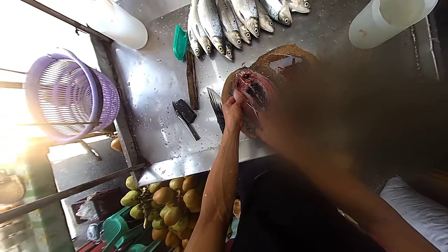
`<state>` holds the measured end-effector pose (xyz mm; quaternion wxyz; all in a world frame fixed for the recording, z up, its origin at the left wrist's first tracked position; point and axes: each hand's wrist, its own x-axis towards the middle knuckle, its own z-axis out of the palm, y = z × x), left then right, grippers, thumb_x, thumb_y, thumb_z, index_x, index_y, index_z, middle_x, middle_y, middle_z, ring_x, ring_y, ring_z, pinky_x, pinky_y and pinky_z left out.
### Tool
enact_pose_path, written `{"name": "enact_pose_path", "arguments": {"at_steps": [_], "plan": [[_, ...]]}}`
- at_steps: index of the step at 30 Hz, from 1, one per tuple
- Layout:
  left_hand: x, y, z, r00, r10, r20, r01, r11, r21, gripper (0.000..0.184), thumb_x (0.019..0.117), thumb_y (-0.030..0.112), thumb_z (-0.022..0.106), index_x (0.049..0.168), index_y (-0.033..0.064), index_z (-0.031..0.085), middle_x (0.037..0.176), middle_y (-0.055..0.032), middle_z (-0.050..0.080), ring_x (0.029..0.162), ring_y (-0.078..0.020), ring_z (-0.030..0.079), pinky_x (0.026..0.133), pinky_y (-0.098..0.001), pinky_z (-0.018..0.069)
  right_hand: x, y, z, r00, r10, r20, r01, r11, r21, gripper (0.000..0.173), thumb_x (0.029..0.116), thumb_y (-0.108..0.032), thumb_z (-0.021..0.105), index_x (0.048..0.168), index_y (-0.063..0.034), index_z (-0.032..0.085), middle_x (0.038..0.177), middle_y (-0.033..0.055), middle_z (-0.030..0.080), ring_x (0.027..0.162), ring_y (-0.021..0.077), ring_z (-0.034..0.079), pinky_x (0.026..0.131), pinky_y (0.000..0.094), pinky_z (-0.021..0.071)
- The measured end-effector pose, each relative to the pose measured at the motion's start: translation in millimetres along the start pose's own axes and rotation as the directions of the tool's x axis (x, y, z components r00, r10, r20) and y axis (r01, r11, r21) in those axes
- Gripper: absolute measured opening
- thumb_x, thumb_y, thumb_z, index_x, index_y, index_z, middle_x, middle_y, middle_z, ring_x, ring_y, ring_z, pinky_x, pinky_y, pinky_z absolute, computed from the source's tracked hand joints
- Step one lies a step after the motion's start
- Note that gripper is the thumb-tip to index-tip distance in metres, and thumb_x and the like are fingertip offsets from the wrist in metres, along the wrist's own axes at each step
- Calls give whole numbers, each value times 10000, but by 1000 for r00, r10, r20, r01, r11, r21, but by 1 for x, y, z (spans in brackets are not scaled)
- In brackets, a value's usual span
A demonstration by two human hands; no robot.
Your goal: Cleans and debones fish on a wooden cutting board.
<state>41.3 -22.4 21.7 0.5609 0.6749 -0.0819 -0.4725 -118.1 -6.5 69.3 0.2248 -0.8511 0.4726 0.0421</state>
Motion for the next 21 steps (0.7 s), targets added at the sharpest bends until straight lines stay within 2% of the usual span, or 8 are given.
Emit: {"name": "enact_pose_path", "arguments": {"at_steps": [6, 10, 12, 14, 15, 17, 19, 21], "plan": [[-3, -5, 1, 995, 94, 23, -95, 992, 88, 118, 992, 121, 643, 920, 29, 635, 742, -49, 632, 639, -128, 614, 610, -304, 536, 18, -9, -14, 998, -50, 37, 51, 998, -27, 424, 859, -269, 759, 1161, 13, 664, 1041, 222, 683, 955, 421, 650, 816, 598, 478], [4, -8, -8, 994, 55, 100, -58, 998, 24, 110, 1015, 123, 616, 1011, 20, 657, 834, -72, 682, 735, -150, 666, 699, -338, 583, 27, 2, -27, 971, -46, 233, -54, 913, 404, 347, 943, -344, 725, 1111, -46, 669, 880, 149, 682, 783, 320, 672, 705, 536, 552], [6, -9, -12, 989, 40, 140, -39, 999, -12, 113, 1028, 125, 593, 1033, 24, 646, 844, -70, 686, 740, -151, 673, 704, -341, 590, 24, 10, -32, 952, -51, 301, -195, 658, 727, 359, 971, -349, 710, 1184, -61, 680, 784, 82, 679, 605, 188, 620, 561, 364, 541], [9, -12, -14, 983, 32, 179, -21, 998, -63, 102, 1038, 108, 565, 1039, 29, 630, 840, -61, 683, 741, -144, 675, 710, -331, 591, 22, 14, -20, 946, -57, 320, -306, 175, 936, 280, 1007, -281, 655, 1178, -62, 686, 744, 41, 676, 531, 79, 571, 486, 212, 484], [10, -12, -14, 981, 24, 193, -7, 996, -85, 96, 1042, 102, 557, 1047, 32, 622, 850, -63, 685, 754, -146, 680, 719, -331, 595, 22, 13, -15, 944, -70, 322, -325, -48, 944, 266, 1025, -284, 621, 1164, -64, 679, 761, 28, 670, 546, 54, 576, 501, 185, 496], [11, -12, -12, 980, 16, 200, 3, 996, -94, 96, 1046, 97, 548, 1069, 32, 614, 862, -64, 684, 758, -151, 681, 717, -334, 600, 22, 11, -7, 956, -96, 278, -294, -321, 900, 278, 1047, -297, 573, 1159, -58, 662, 804, 27, 668, 581, 48, 595, 528, 184, 524], [12, -12, -11, 980, 29, 195, -13, 997, -81, 80, 1036, 85, 553, 1052, 38, 617, 840, -53, 679, 741, -136, 672, 698, -314, 588, 19, 9, -8, 979, -112, 169, -200, -411, 889, 292, 1045, -285, 575, 1200, -50, 654, 824, 35, 670, 616, 60, 611, 559, 194, 540], [14, -12, -13, 980, 9, 200, 12, 995, -101, 94, 1045, 103, 542, 1074, 44, 610, 862, -58, 676, 766, -143, 674, 716, -322, 589, 16, 10, -23, 999, -34, 21, -29, -244, 969, 285, 1034, -216, 592, 1261, -51, 642, 850, 53, 679, 646, 83, 619, 571, 212, 541]]}}
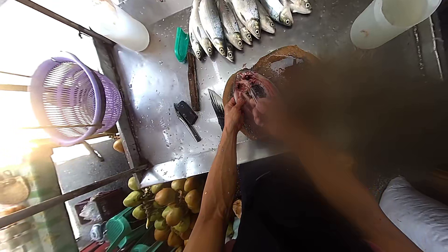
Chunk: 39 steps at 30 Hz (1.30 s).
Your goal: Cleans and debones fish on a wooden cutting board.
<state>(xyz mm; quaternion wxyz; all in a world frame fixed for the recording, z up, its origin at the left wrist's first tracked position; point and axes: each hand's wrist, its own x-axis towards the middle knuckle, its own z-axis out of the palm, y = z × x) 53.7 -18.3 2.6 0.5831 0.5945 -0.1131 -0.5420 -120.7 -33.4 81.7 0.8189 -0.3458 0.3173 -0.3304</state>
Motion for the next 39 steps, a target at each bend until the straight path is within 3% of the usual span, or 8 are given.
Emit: {"name": "enact_pose_path", "arguments": {"at_steps": [4, 7, 11, 15, 25, 30, 35, 39], "plan": [[5, 10, -4, 996, -52, -67, 58, 995, 83, 229, 1078, 280, 511, 1133, 74, 595, 948, -54, 670, 841, -149, 667, 750, -354, 583, 9, -5, -43, 862, -483, -155, 278, 705, -653, 554, 951, -245, 707, 1401, 24, 529, 1027, 91, 715, 813, 124, 670, 689, 281, 575], [14, 15, -1, 982, -17, -191, 53, 981, 186, 211, 1024, 254, 623, 1056, 45, 615, 852, -70, 661, 731, -150, 649, 651, -330, 563, 14, 7, -73, 791, -146, -594, 45, 982, -182, 313, 1055, -289, 573, 1248, -44, 546, 913, 34, 707, 702, 90, 665, 589, 234, 547], [22, 16, 1, 989, 2, -145, 31, 974, 226, 123, 980, 142, 672, 983, 33, 614, 815, -67, 659, 711, -151, 647, 665, -336, 570, -19, 7, -51, 981, -27, -193, -70, 877, -476, 445, 1020, -266, 607, 1345, -1, 460, 902, 86, 707, 688, 161, 678, 613, 338, 590], [12, 18, 4, 993, 118, 13, -117, 955, 274, 90, 1012, 122, 624, 1003, 35, 604, 803, -44, 647, 715, -127, 638, 687, -317, 566, 2, 9, -26, 978, 197, 63, -91, 684, -724, 548, 928, -357, 752, 1320, -21, 569, 866, 79, 704, 707, 164, 689, 692, 365, 615], [9, 14, 2, 964, 241, 117, -267, 892, 364, 97, 1013, 110, 615, 997, 14, 612, 736, -36, 641, 636, -115, 631, 628, -296, 566, 28, -2, -13, 970, 242, 18, -193, 813, -549, 390, 976, -206, 702, 1261, 42, 605, 846, 89, 719, 668, 139, 687, 636, 289, 601], [20, 5, -7, 984, 178, 18, -169, 892, 420, 117, 1010, 126, 613, 957, 25, 587, 757, -47, 622, 669, -126, 622, 667, -322, 554, 30, -2, -12, 994, -109, 30, 109, 994, 6, 290, 1007, -155, 580, 1226, 31, 620, 819, 77, 706, 652, 122, 651, 587, 252, 555], [26, 16, -11, 993, 92, -70, -45, 866, 498, 266, 1021, 255, 599, 1072, -3, 642, 889, -102, 673, 795, -177, 662, 759, -400, 569, 21, -19, -43, 846, -501, -185, 285, 717, -637, 531, 956, -222, 679, 1366, 67, 504, 1026, 85, 707, 841, 120, 665, 724, 285, 567], [45, 37, -2, 990, 97, -100, 10, 665, 747, 503, 1007, 479, 555, 1141, 1, 636, 985, -158, 675, 916, -273, 664, 832, -516, 538, -5, 3, -71, 878, 5, -478, -182, 928, -326, 381, 1062, -339, 556, 1281, -32, 504, 920, 84, 718, 695, 148, 678, 608, 312, 567]]}}
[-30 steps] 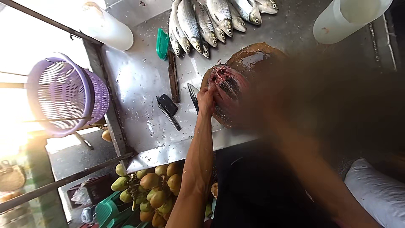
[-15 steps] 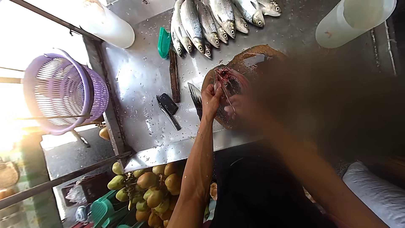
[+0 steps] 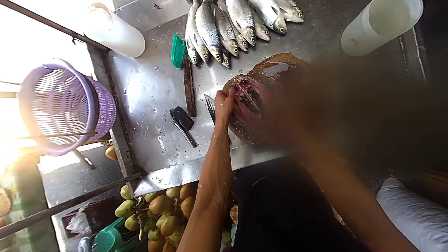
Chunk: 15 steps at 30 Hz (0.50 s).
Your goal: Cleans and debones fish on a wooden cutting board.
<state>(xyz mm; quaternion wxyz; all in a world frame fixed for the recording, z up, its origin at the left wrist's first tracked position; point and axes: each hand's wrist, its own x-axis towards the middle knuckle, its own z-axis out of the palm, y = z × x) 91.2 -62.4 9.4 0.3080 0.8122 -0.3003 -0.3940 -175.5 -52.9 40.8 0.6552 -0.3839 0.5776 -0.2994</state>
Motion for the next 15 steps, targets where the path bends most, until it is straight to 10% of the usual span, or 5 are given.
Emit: {"name": "enact_pose_path", "arguments": {"at_steps": [2, 6, 15], "plan": [[15, 14, 1, 997, 6, 74, -13, 995, 95, 558, 1003, 538, 554, 969, -6, 675, 885, -161, 666, 829, -286, 652, 779, -546, 517, -17, -13, 4, 978, -29, 208, 49, 995, -89, 360, 1042, -239, 583, 1295, -13, 465, 893, 83, 696, 689, 151, 669, 631, 325, 574], [17, 35, 0, 975, -72, 212, 43, 989, 140, 469, 987, 476, 603, 1034, 14, 672, 894, -126, 691, 785, -221, 673, 742, -477, 558, -19, -15, 29, 831, -55, 554, 159, 977, -142, 451, 950, -240, 694, 1277, 35, 548, 856, 89, 719, 718, 156, 708, 695, 326, 619], [-19, 65, -6, 968, 40, 249, -79, 986, 147, 400, 1077, 397, 456, 1129, 61, 668, 925, -119, 680, 789, -209, 662, 726, -463, 553, -7, -26, 41, 835, 35, 549, 156, 942, -298, 466, 945, -320, 739, 1253, -13, 574, 851, 93, 701, 670, 158, 677, 640, 319, 596]]}}
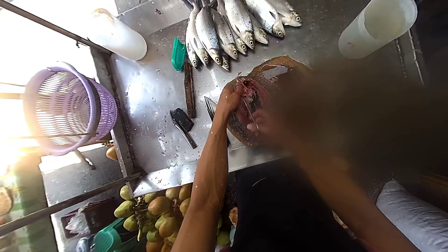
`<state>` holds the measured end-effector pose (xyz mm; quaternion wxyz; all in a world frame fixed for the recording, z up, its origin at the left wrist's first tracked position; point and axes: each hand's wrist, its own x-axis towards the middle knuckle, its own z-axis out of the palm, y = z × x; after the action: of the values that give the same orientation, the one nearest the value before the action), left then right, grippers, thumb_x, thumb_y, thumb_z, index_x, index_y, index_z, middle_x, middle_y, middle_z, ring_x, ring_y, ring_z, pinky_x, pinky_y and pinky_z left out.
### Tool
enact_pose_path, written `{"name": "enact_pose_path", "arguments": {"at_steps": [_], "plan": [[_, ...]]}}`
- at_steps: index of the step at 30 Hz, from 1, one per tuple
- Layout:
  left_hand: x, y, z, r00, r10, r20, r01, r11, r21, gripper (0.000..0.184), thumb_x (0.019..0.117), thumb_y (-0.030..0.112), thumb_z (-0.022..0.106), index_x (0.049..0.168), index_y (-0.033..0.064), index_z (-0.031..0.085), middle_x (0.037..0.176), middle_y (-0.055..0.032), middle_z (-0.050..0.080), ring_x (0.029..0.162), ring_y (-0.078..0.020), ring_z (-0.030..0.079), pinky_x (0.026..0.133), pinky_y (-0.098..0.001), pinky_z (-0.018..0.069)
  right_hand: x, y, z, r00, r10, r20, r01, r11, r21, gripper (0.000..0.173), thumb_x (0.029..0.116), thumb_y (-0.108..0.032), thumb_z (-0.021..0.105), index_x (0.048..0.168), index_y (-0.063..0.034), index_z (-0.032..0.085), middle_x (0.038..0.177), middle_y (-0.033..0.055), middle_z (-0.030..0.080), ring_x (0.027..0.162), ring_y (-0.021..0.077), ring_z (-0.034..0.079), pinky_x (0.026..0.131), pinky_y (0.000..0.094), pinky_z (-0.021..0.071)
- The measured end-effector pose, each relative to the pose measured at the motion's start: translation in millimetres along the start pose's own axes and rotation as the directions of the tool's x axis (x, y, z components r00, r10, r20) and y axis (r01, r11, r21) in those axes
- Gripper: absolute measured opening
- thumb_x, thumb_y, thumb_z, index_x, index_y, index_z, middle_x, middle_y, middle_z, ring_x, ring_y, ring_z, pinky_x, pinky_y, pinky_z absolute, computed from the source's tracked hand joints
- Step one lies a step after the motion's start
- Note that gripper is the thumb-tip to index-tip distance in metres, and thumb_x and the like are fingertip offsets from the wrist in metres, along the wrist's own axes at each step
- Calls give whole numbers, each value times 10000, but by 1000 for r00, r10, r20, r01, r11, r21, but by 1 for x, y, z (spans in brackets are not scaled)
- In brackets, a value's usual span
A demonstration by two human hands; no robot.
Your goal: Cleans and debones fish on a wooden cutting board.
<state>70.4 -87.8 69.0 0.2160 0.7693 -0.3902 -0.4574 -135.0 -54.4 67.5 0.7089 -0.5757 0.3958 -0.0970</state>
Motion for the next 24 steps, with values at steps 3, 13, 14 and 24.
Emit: {"name": "enact_pose_path", "arguments": {"at_steps": [3, 13, 14, 24], "plan": [[-2, 2, 2, 1000, -10, 13, 11, 998, -56, 405, 1080, 387, 443, 1079, 52, 670, 890, -115, 682, 754, -203, 663, 686, -447, 558, 7, -3, -4, 1000, 3, 1, -3, 999, -50, 466, 932, -315, 764, 1261, -35, 587, 865, 88, 707, 679, 176, 693, 649, 351, 618], [1, -39, 10, 999, 32, 32, -14, 887, -461, 389, 1102, 340, 388, 1130, 44, 639, 927, -86, 695, 821, -184, 689, 724, -409, 598, -14, -9, -10, 981, -184, -65, 173, 667, 725, 393, 1043, -362, 502, 1263, -55, 613, 863, 75, 710, 663, 127, 666, 614, 271, 585], [0, -41, 11, 998, 53, 24, -36, 883, -468, 394, 1104, 335, 383, 1128, 41, 644, 933, -88, 698, 828, -185, 690, 732, -415, 600, -16, -8, -11, 990, -143, -4, 99, 670, 736, 441, 1043, -428, 461, 1270, -76, 599, 887, 75, 719, 681, 135, 676, 632, 280, 590], [-5, -39, 15, 1000, 26, -2, -25, 909, -416, 403, 1097, 335, 411, 1002, 32, 660, 837, -92, 683, 747, -186, 677, 693, -414, 585, -18, 14, 2, 994, -67, 88, 11, 851, 526, 359, 1058, -279, 474, 1234, 21, 558, 874, 125, 735, 716, 167, 702, 683, 294, 586]]}}
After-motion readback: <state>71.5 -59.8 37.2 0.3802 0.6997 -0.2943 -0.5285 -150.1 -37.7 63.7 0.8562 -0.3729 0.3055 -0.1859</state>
